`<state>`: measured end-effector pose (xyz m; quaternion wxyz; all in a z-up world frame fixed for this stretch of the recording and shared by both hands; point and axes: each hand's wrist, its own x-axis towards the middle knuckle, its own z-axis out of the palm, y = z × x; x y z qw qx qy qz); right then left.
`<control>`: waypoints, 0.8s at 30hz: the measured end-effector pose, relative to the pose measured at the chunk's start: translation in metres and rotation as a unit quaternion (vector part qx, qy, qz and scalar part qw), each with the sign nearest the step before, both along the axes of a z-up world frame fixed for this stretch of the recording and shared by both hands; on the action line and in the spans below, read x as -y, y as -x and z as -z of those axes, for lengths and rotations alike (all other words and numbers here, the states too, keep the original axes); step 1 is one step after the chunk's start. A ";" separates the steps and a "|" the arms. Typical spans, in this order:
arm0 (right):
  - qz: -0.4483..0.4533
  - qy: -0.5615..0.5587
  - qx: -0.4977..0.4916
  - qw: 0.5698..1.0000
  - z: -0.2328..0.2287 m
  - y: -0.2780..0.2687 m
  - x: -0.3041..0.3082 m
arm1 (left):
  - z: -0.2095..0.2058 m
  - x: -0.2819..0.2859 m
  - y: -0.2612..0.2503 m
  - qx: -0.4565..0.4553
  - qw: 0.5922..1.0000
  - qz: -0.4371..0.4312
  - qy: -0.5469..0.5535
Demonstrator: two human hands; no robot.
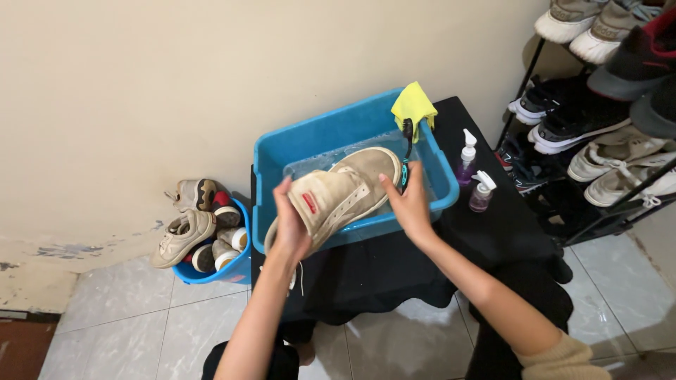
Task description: Scrubbing a beige sneaker with a brush in a basin of soapy water to clean it.
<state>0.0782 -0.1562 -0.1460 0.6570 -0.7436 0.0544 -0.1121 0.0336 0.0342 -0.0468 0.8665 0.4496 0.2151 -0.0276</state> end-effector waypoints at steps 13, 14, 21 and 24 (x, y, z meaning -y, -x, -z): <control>-0.154 0.023 -0.061 0.986 0.023 -0.107 0.036 | -0.007 -0.029 -0.008 0.056 0.998 0.002 -0.016; -0.200 0.030 -0.091 0.975 0.037 -0.128 0.041 | -0.004 -0.030 -0.008 0.053 0.999 -0.008 -0.001; -0.264 0.600 -0.189 0.731 0.187 -0.239 0.063 | -0.032 -0.006 0.009 0.026 0.996 -0.051 0.064; -0.121 0.700 0.141 0.690 0.290 -0.235 0.079 | -0.015 -0.009 -0.004 0.041 0.997 -0.035 0.061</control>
